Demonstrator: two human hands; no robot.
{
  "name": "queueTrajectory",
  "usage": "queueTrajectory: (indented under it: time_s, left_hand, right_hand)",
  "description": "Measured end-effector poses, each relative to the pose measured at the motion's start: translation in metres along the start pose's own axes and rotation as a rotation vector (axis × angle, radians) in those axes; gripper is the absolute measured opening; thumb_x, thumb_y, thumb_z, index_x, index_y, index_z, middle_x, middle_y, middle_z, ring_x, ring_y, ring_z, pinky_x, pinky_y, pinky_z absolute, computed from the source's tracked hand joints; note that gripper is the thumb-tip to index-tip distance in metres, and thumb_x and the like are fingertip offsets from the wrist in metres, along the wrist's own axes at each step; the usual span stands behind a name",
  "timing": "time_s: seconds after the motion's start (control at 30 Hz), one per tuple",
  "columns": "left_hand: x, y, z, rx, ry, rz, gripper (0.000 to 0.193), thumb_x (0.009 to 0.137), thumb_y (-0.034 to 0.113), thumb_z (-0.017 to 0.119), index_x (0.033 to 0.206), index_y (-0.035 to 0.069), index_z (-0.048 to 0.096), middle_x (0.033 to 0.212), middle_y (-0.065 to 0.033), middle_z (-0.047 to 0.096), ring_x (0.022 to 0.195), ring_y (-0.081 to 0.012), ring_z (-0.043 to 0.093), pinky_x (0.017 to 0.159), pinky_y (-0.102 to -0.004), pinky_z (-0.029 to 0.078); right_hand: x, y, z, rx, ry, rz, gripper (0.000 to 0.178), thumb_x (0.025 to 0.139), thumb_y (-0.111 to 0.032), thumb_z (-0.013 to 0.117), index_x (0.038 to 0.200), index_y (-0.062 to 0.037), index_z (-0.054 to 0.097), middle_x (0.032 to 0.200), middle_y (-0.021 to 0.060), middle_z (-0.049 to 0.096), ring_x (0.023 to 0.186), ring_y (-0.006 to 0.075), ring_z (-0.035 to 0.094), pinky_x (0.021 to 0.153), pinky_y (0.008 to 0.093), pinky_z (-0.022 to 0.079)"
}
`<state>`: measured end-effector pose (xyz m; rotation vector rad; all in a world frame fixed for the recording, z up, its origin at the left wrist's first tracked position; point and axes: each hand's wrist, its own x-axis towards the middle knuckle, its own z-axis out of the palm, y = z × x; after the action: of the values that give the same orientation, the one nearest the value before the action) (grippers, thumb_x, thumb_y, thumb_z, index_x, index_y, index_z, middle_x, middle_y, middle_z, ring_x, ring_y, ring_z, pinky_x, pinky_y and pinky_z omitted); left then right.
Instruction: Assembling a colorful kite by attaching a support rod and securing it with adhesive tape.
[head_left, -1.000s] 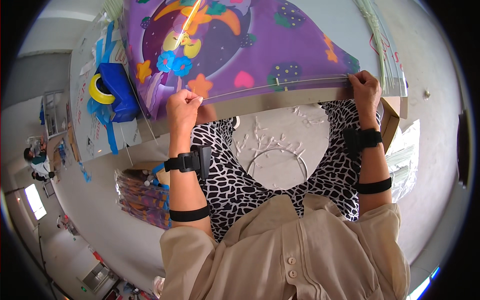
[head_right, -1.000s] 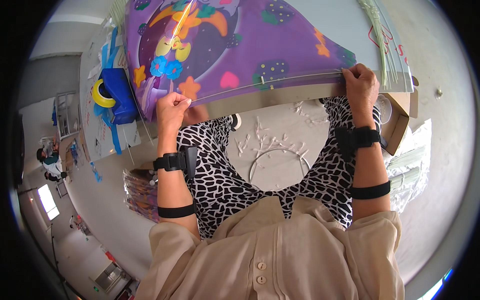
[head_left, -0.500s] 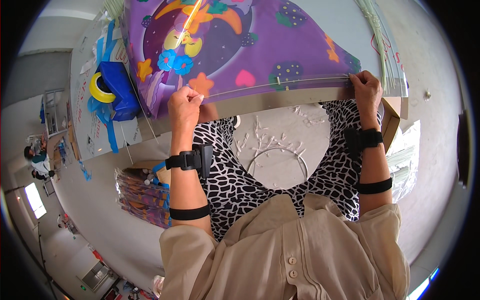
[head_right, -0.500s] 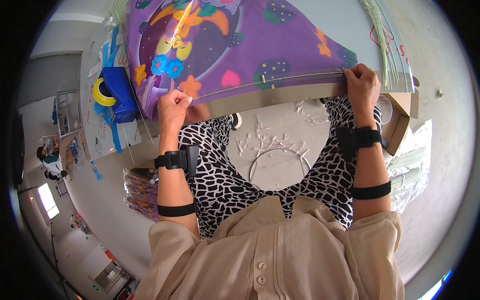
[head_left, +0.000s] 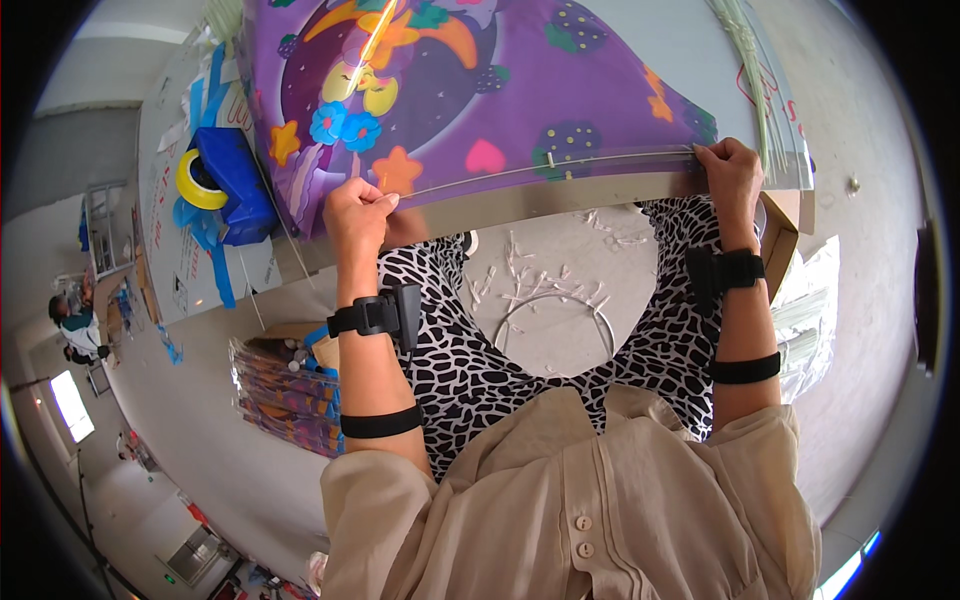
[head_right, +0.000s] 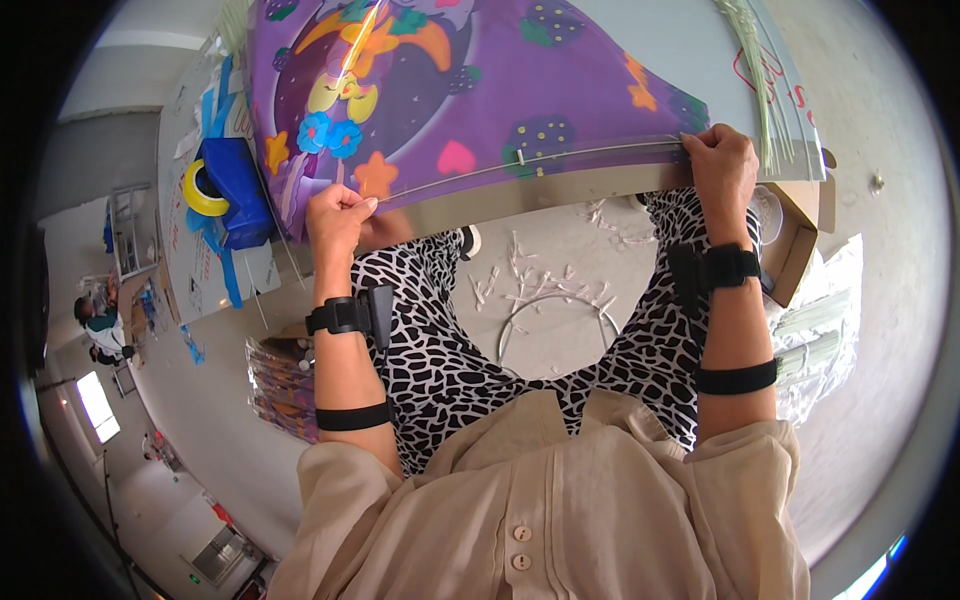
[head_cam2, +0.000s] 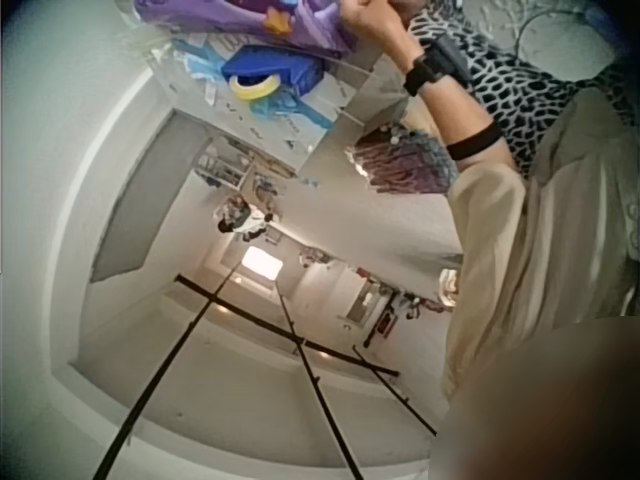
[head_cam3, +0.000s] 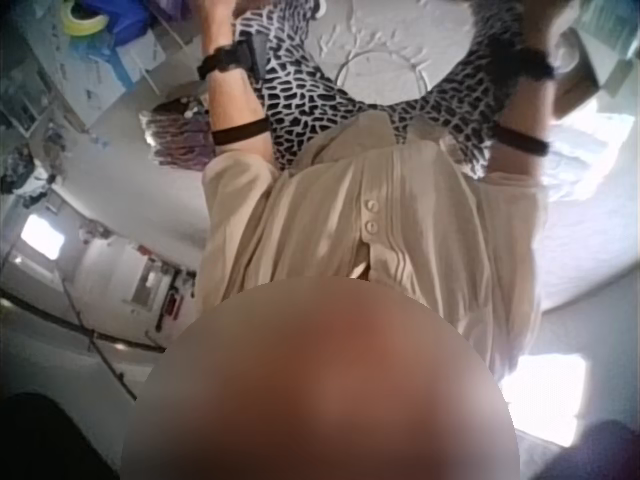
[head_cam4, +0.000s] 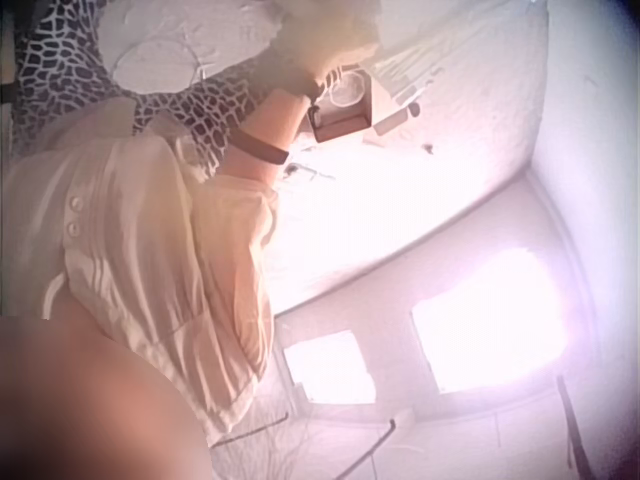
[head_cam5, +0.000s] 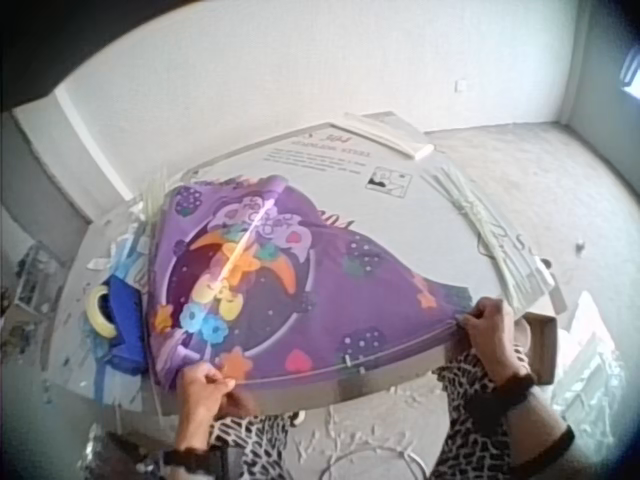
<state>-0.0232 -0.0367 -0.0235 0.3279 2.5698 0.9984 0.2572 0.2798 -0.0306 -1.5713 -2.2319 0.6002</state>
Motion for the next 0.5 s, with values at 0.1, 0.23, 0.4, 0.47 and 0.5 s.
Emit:
queueTrajectory:
  time_s: [0.1,0.23,0.4,0.47,0.5]
  left_hand:
    - [0.007,-0.003,-0.002,0.008,-0.006,-0.008,0.017,0.067,0.0,0.076,0.066,0.001,0.059,0.062,-0.0004,0.056,0.056,-0.0081,0.047,0.05,-0.0239,0.037]
    - [0.009,0.0,-0.003,0.018,-0.008,-0.045,0.021,0.065,0.005,0.077,0.064,-0.001,0.057,0.056,-0.0051,0.057,0.048,-0.0113,0.051,0.045,-0.028,0.04]
    - [0.014,-0.006,-0.004,0.144,0.008,-0.056,0.024,0.065,0.012,0.077,0.064,0.0,0.057,0.056,-0.0073,0.058,0.047,-0.0157,0.052,0.048,-0.0303,0.042]
    - [0.013,-0.006,-0.004,0.173,0.017,-0.055,0.022,0.065,0.012,0.076,0.066,0.0,0.057,0.057,-0.0081,0.058,0.047,-0.0168,0.053,0.048,-0.0312,0.043]
    - [0.013,-0.005,-0.002,0.203,0.026,-0.054,0.021,0.066,0.011,0.075,0.067,0.0,0.057,0.057,-0.0089,0.058,0.047,-0.0178,0.055,0.049,-0.0321,0.044]
  right_hand:
    - [0.002,-0.002,-0.001,-0.01,-0.008,0.058,0.021,0.07,-0.022,0.074,0.073,-0.0021,0.067,0.067,0.012,0.065,0.063,0.0246,0.063,0.065,0.0357,0.049]
    - [0.003,0.003,-0.003,0.051,-0.016,0.13,0.021,0.067,-0.022,0.076,0.07,-0.0037,0.066,0.065,0.0086,0.065,0.063,0.0214,0.062,0.064,0.0342,0.049]
    - [0.008,0.01,-0.003,0.119,-0.021,0.131,0.018,0.065,-0.019,0.076,0.068,-0.0052,0.065,0.063,0.0071,0.063,0.06,0.0193,0.061,0.061,0.0321,0.048]
    - [0.007,0.006,-0.005,0.094,-0.043,0.136,0.016,0.065,-0.018,0.075,0.069,-0.0056,0.066,0.062,0.0079,0.063,0.061,0.0201,0.061,0.062,0.0325,0.048]
    - [0.008,0.006,-0.006,0.073,-0.045,0.117,0.017,0.065,-0.019,0.075,0.07,-0.0055,0.066,0.066,0.01,0.064,0.064,0.0223,0.063,0.064,0.0335,0.049]
